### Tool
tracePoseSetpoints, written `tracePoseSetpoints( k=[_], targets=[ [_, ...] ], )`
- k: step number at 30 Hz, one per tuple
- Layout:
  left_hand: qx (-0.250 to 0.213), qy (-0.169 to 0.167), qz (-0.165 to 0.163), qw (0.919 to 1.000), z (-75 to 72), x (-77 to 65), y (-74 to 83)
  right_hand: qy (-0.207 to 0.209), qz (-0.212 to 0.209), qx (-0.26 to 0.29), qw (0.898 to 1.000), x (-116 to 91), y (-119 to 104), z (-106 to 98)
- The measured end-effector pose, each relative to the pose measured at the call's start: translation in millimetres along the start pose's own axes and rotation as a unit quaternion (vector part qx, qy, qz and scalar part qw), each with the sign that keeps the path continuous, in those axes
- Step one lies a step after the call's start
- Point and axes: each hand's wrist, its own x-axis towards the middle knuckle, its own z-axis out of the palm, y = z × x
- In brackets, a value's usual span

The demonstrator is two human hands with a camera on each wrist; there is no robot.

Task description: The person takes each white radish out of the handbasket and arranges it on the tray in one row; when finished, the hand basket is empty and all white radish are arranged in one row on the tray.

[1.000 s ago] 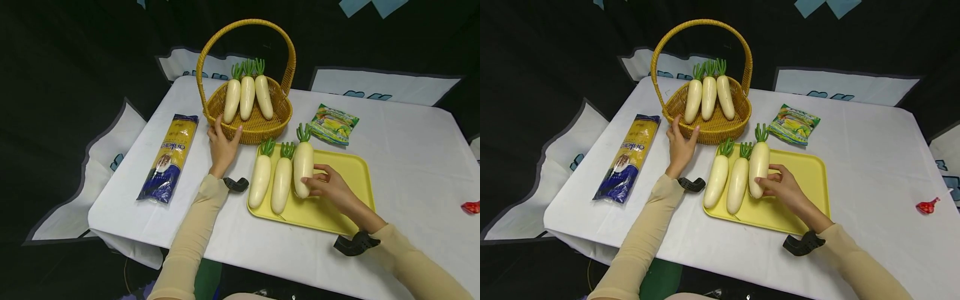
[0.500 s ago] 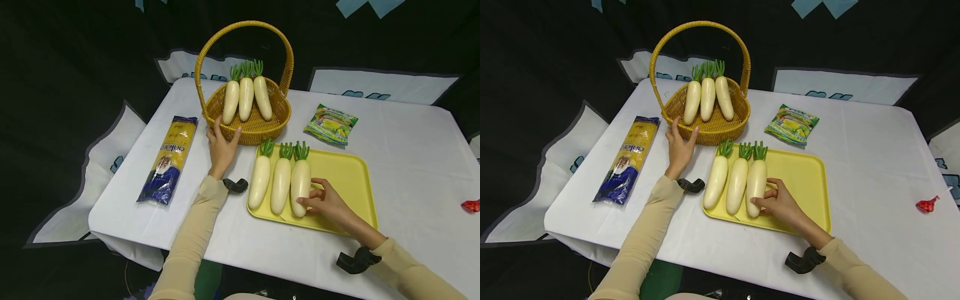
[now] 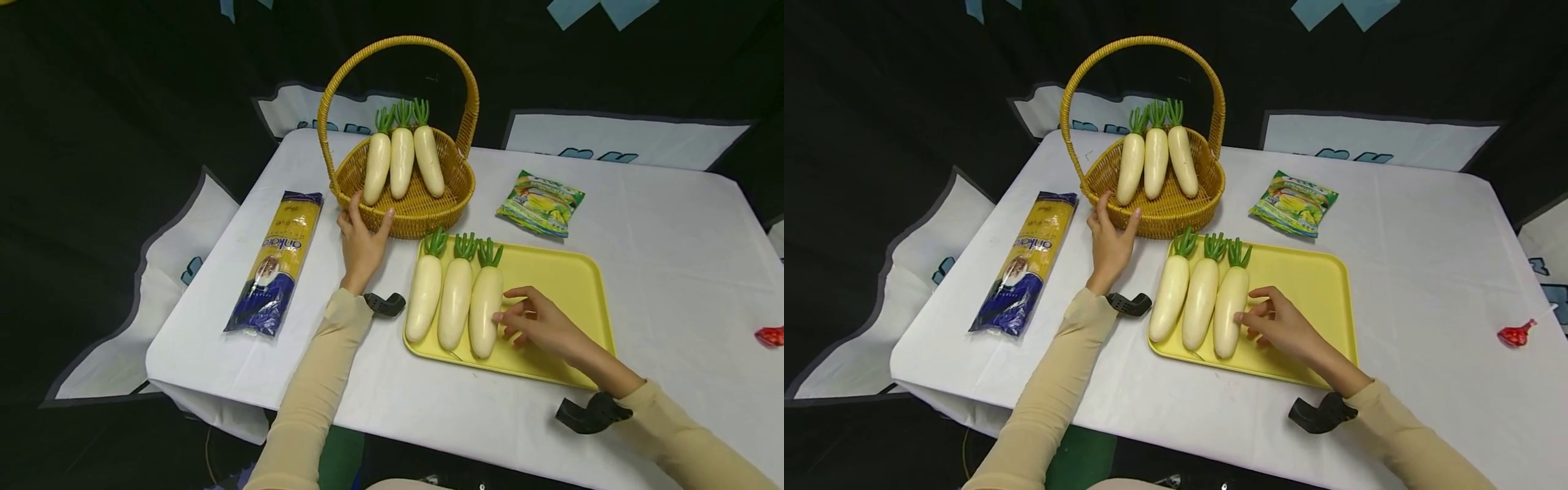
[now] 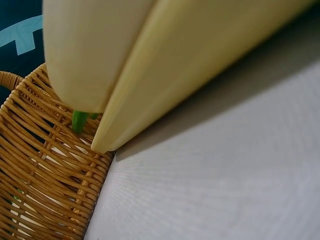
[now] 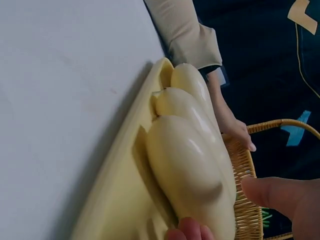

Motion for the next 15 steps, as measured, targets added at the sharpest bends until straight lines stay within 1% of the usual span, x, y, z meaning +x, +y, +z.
tracePoseSetpoints(
  k=[5, 8, 13, 15],
  targets=[
    [0.001, 0.006, -0.003, 1.0000, -0.2, -0.1, -0.5, 0.007, -0.032, -0.023, 0.999, 9.1, -10.3, -3.4],
    [-0.004, 0.005, -0.002, 1.0000, 1.1, -0.3, -0.8, 0.012, -0.042, -0.043, 0.998, 15.1, -15.7, -6.0],
    [-0.007, 0.003, -0.002, 1.0000, 1.4, -0.8, -0.3, 0.024, -0.057, -0.051, 0.997, 26.6, -23.0, -7.1],
    [-0.006, 0.003, -0.001, 1.0000, 1.2, -0.5, -0.1, 0.029, -0.071, -0.051, 0.996, 31.7, -26.5, -9.1]
  ],
)
